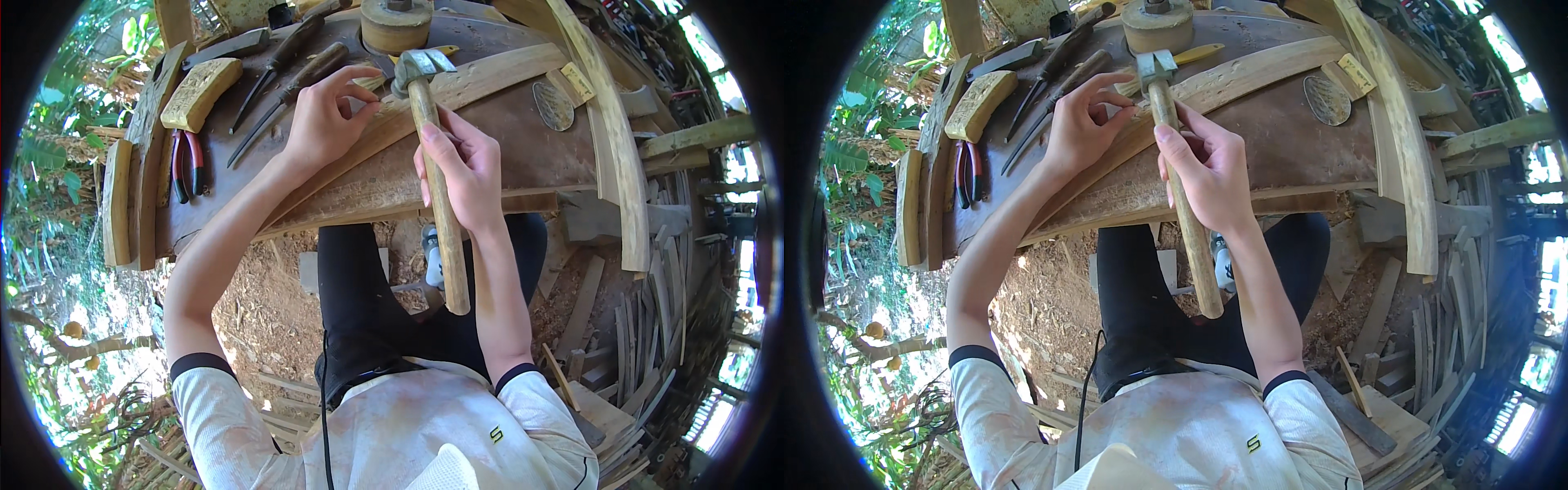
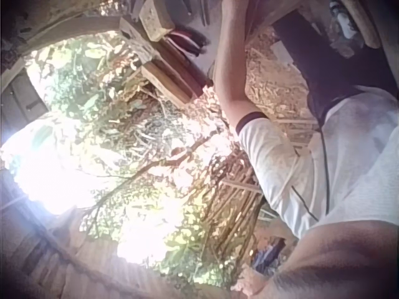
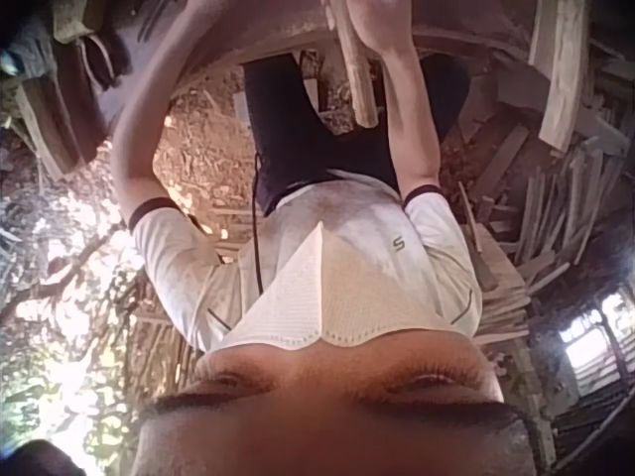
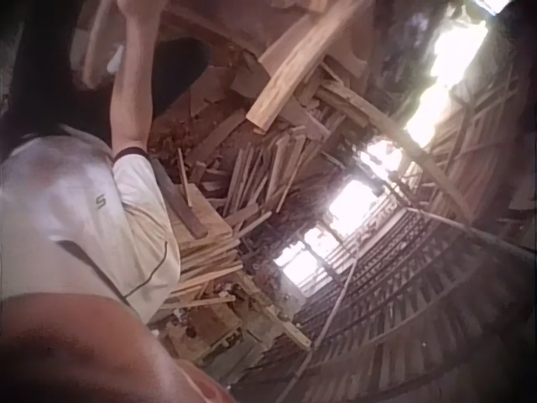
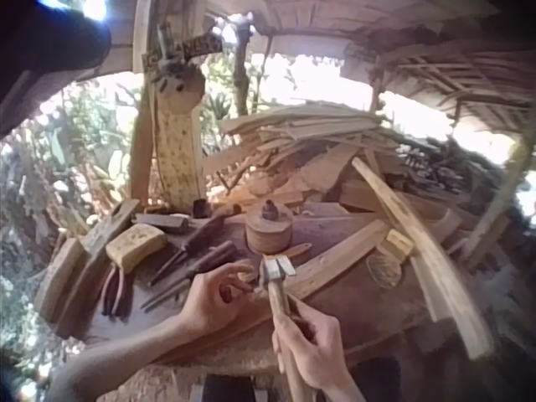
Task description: The person hammers a nail into a wooden plank using a hammer and then smooths the plank's surface with a sanding block. They then use a chisel and hammer to carve a groove into the wood.
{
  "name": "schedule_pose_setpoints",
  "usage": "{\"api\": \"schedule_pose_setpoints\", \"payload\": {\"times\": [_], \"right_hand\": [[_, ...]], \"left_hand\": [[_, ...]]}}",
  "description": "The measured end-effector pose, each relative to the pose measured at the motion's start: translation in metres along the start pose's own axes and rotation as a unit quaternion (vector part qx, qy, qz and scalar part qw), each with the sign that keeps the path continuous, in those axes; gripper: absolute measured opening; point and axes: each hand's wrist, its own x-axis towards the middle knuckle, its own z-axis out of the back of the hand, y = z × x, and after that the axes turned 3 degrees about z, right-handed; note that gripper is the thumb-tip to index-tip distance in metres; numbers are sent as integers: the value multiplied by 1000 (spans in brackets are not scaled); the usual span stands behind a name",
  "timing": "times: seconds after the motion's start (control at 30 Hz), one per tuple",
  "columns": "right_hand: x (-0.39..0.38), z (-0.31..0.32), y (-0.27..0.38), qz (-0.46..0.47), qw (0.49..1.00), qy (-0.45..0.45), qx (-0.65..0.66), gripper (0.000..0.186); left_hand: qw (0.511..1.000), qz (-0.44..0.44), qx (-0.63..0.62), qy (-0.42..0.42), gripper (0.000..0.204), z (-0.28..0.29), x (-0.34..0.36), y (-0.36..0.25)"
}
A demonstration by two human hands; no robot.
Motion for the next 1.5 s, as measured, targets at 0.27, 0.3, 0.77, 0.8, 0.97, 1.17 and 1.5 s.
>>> {"api": "schedule_pose_setpoints", "payload": {"times": [0.27,0.3,0.77,0.8,0.97,1.17,1.5], "right_hand": [[6,-11,9,-35,999,18,-16,47],[6,-11,11,-23,1000,15,-9,46],[8,-12,10,-49,998,24,-5,44],[4,-15,10,-28,999,18,-7,45],[5,-13,5,-35,999,10,-2,46],[3,-13,2,-19,1000,-7,13,46],[9,3,9,-38,999,14,19,47]], "left_hand": [[1000,-9,1,-17,44,-1,0,-2],[1000,-10,-2,-13,45,-1,0,-2],[1000,-11,20,-16,42,0,2,-3],[1000,-9,14,-16,42,-1,0,-3],[1000,-9,12,-9,43,-2,1,-2],[1000,-15,19,-6,42,-1,0,-3],[1000,-4,16,-3,38,-1,0,-3]]}}
